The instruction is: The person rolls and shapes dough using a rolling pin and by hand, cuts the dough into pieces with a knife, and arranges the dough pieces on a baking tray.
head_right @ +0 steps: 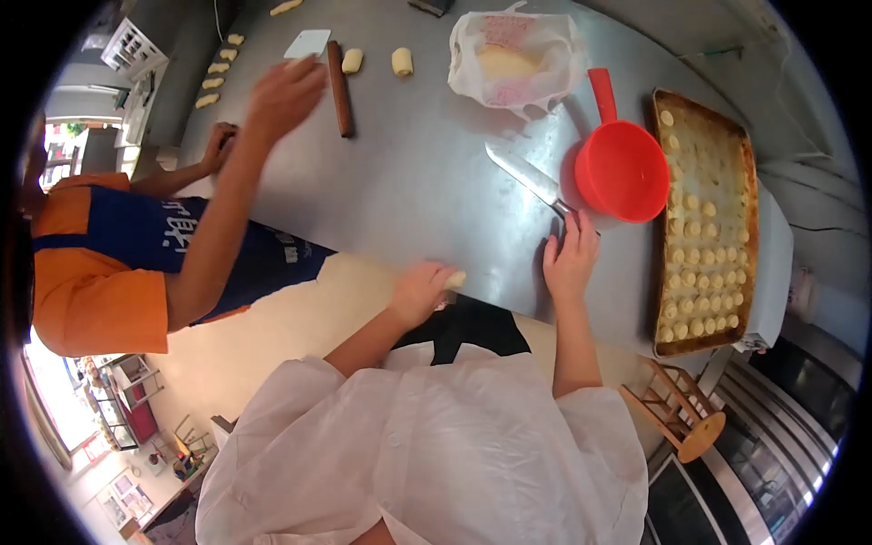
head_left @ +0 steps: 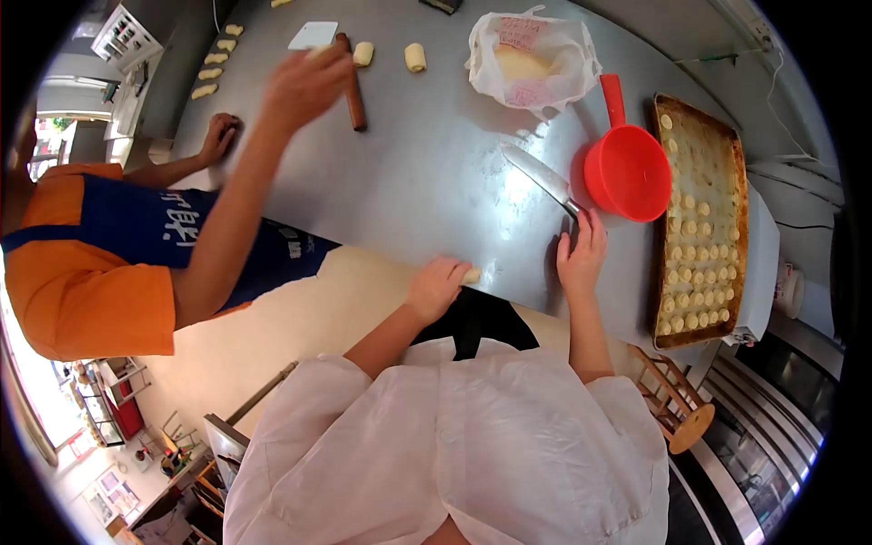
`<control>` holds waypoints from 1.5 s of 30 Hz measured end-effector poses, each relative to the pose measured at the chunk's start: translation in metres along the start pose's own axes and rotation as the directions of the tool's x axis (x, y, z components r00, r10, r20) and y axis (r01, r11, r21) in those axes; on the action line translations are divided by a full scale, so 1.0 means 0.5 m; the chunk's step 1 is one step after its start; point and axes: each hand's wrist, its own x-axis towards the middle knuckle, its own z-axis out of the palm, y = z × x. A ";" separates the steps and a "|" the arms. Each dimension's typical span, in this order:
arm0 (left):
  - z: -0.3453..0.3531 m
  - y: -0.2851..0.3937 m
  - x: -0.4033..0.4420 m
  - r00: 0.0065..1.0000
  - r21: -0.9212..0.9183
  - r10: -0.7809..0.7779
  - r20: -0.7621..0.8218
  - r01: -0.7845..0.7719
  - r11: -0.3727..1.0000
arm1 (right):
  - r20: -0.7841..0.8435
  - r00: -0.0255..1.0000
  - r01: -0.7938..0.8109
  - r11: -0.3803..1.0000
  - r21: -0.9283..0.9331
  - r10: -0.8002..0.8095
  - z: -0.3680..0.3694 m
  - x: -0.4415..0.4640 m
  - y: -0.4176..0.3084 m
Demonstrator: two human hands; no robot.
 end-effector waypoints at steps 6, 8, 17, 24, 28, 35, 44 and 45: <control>-0.024 -0.007 0.096 0.813 -0.167 -0.350 0.466 0.469 0.867 | 0.139 0.984 -0.095 0.991 -0.095 0.108 0.051 0.070 0.036; -0.012 -0.047 0.142 0.720 -0.462 -0.484 0.497 0.692 0.555 | 0.175 0.984 -0.019 0.998 -0.067 0.030 0.044 0.079 0.037; -0.041 -0.148 0.306 0.961 -0.072 -0.216 -0.173 0.206 0.976 | 0.510 0.827 -0.375 0.909 0.184 0.237 -0.045 0.009 -0.121; -0.054 -0.197 0.277 0.966 -0.183 -0.250 -0.071 0.234 0.955 | 0.531 0.838 -0.197 0.977 0.083 0.124 -0.007 0.019 -0.250; -0.049 -0.199 0.294 0.949 -0.286 -0.291 -0.120 0.248 0.926 | 0.538 0.832 -0.174 0.985 0.018 0.137 -0.003 0.051 -0.310; -0.069 -0.194 0.300 0.943 -0.216 -0.200 -0.267 0.144 0.966 | 0.476 0.845 -0.253 0.967 -0.043 0.242 0.010 0.048 -0.336; -0.062 -0.203 0.304 0.964 -0.175 -0.225 -0.139 0.200 0.964 | 0.466 0.875 -0.152 0.988 0.009 0.130 0.046 0.043 -0.308; -0.057 -0.198 0.298 0.951 -0.222 -0.262 -0.164 0.223 0.949 | 0.478 0.869 -0.145 0.989 0.009 0.123 0.050 0.041 -0.305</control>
